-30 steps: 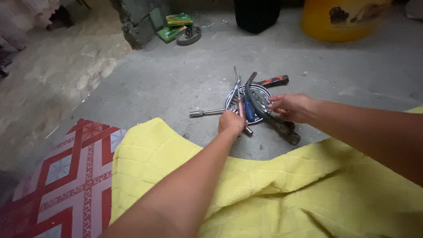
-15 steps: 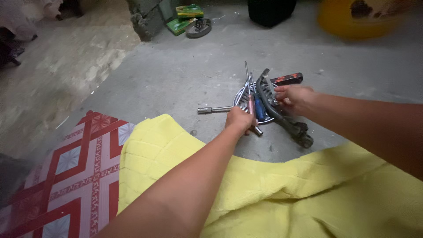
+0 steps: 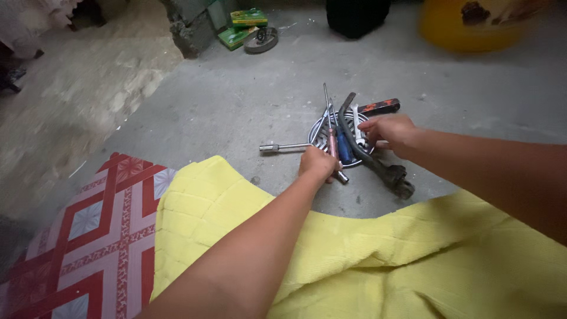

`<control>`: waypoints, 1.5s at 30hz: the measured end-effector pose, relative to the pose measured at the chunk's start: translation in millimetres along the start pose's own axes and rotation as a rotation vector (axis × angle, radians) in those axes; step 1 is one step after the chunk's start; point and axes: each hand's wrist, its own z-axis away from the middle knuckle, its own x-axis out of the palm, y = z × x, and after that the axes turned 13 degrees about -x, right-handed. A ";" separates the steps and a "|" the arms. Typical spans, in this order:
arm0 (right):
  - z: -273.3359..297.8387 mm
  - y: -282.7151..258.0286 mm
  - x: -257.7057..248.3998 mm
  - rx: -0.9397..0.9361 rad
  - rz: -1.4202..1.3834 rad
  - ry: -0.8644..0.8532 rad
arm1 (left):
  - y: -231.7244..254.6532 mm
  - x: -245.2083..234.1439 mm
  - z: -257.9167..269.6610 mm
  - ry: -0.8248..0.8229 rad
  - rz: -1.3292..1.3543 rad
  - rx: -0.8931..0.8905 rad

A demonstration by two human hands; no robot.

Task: The person sits on the floor and repeatedly picks up, inspects, and places down various hand tools including a T-handle wrench, screwdrivers, and pliers. The tools are handled one at a time and returned to a pile on the floor.

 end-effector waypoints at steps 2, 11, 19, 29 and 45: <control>-2.7 5.1 -2.4 -0.010 -0.016 0.005 | -0.9 2.7 -2.8 -0.004 -0.013 -0.017; 25.5 49.2 -2.5 -0.317 0.539 -0.186 | -4.1 15.7 -11.4 0.131 -0.132 -0.028; 42.4 24.6 -11.0 -0.435 0.838 -0.241 | 7.2 12.2 -11.8 0.155 -0.285 0.010; 47.0 21.6 -17.5 -0.375 0.948 -0.256 | 26.7 18.0 7.8 0.423 -0.168 0.128; 27.5 33.8 -10.6 -0.271 0.992 -0.212 | 41.2 38.3 -31.0 0.289 -0.340 0.285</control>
